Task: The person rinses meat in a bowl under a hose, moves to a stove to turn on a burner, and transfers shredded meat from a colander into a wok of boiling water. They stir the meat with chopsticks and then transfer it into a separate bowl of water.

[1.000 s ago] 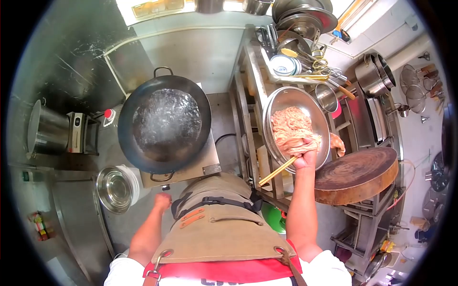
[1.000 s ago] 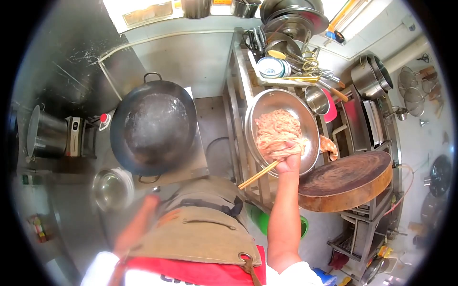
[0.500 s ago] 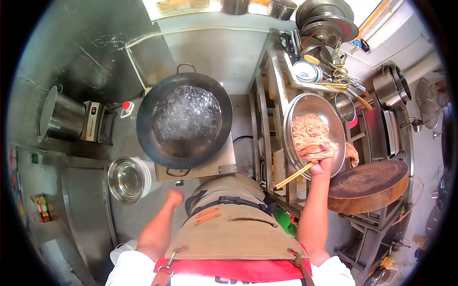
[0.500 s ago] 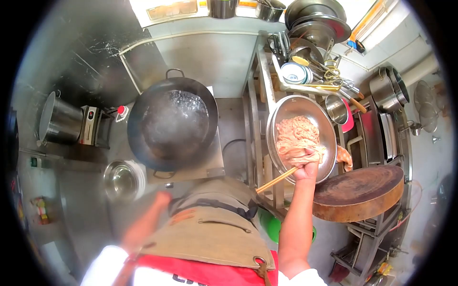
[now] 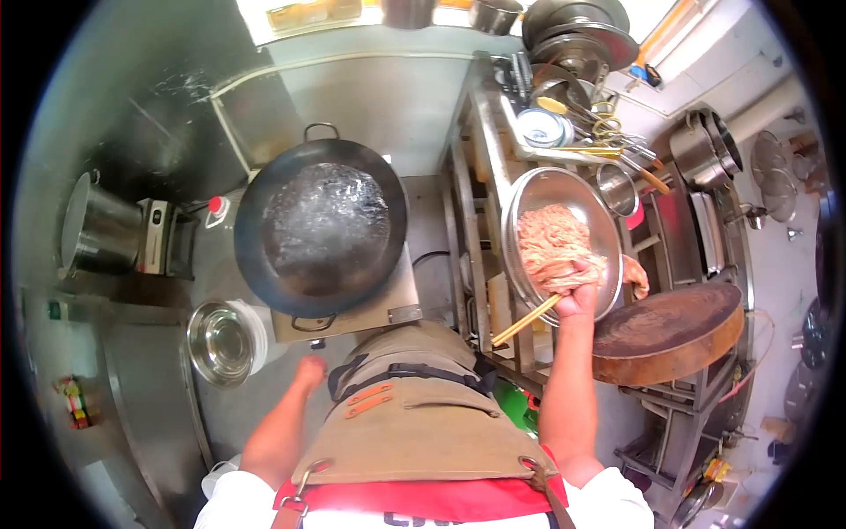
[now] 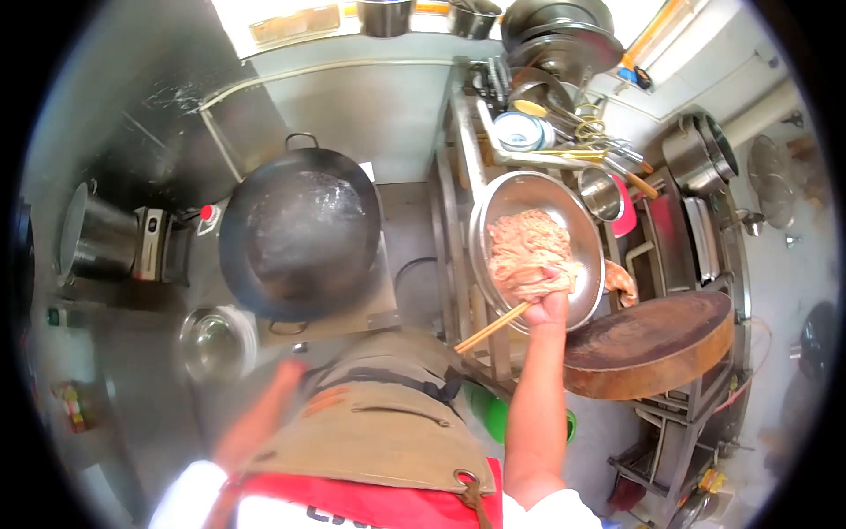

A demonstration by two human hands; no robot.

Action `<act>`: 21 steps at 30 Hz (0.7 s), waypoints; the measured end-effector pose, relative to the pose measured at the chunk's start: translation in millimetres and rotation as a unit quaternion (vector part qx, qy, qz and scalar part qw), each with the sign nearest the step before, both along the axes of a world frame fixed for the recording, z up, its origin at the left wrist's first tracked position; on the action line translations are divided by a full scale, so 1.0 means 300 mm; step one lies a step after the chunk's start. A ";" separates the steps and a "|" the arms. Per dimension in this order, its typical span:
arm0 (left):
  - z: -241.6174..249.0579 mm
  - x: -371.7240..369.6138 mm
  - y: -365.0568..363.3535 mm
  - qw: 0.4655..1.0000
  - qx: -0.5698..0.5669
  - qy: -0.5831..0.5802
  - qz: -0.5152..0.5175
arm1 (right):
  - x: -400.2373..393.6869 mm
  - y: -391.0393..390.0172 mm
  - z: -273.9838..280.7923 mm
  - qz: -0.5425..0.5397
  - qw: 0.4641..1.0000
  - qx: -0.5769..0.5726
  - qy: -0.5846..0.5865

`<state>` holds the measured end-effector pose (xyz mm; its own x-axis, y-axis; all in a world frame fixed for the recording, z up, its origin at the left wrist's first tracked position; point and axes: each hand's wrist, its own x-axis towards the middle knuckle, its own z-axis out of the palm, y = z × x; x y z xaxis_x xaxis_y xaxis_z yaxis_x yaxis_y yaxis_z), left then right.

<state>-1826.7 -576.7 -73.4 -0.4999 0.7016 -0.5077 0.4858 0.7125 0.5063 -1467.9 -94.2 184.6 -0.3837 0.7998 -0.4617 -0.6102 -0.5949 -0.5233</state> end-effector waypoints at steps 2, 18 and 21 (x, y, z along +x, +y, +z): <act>0.140 0.022 0.022 0.988 0.001 -0.112 0.103 | -0.015 -0.004 0.027 -0.037 0.999 -0.028 0.000; 1.136 0.056 0.604 0.967 0.144 -0.186 -0.093 | -0.026 0.206 1.319 0.013 0.857 0.515 -0.022; 1.237 0.150 0.807 0.940 0.231 -0.200 -0.155 | 0.055 0.364 1.556 0.165 0.835 0.524 -0.005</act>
